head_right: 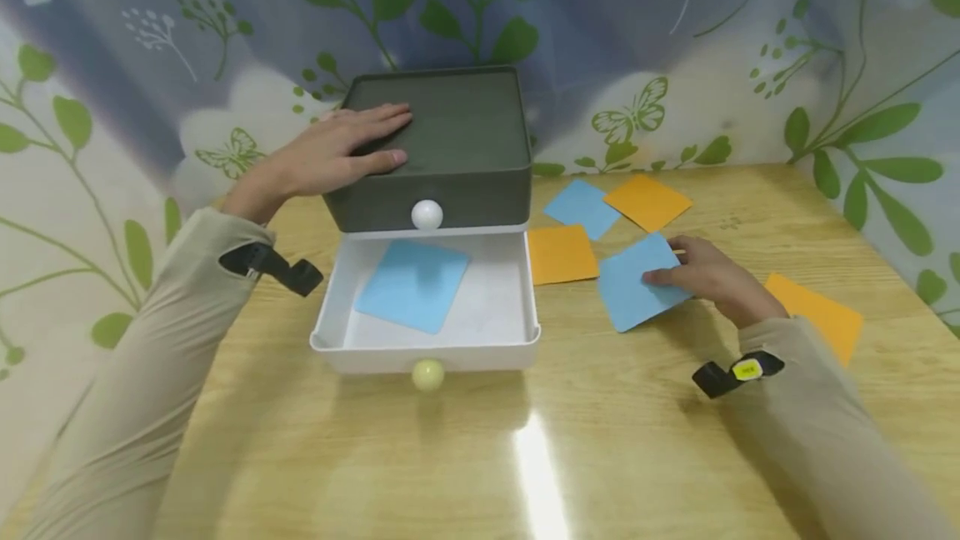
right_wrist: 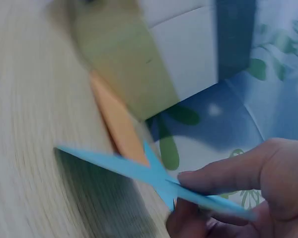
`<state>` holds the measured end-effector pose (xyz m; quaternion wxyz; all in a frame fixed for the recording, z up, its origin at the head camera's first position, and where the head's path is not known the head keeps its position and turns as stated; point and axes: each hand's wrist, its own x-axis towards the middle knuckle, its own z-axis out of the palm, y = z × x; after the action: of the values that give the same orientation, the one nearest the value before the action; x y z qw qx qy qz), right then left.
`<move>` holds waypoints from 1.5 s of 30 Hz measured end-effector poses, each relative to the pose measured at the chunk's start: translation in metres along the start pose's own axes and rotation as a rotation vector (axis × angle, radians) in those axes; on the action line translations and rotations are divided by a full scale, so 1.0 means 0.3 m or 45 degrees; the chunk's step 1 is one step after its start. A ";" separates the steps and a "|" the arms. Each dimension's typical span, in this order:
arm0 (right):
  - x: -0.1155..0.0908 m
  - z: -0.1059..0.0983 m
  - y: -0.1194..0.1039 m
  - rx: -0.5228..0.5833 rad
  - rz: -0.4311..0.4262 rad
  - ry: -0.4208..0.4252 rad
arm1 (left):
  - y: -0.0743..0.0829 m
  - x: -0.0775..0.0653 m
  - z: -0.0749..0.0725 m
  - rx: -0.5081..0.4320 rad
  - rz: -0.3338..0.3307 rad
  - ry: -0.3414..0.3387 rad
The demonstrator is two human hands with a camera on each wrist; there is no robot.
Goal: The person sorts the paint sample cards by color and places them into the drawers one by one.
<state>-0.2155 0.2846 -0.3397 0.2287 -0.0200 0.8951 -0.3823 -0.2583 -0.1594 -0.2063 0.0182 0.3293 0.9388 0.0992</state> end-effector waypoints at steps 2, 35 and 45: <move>-0.013 -0.003 0.013 0.133 -0.043 -0.048 | 0.000 0.001 -0.001 0.006 -0.005 -0.001; -0.181 0.032 -0.105 1.146 -0.413 -0.284 | 0.002 -0.005 0.003 -0.026 -0.022 0.006; -0.225 0.120 -0.248 1.272 -0.821 -0.733 | 0.003 -0.001 0.002 -0.023 -0.026 0.020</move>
<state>-0.1502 0.2219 -0.2832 0.3147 -0.2801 0.4623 -0.7802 -0.2574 -0.1588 -0.2066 0.0148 0.3187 0.9413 0.1100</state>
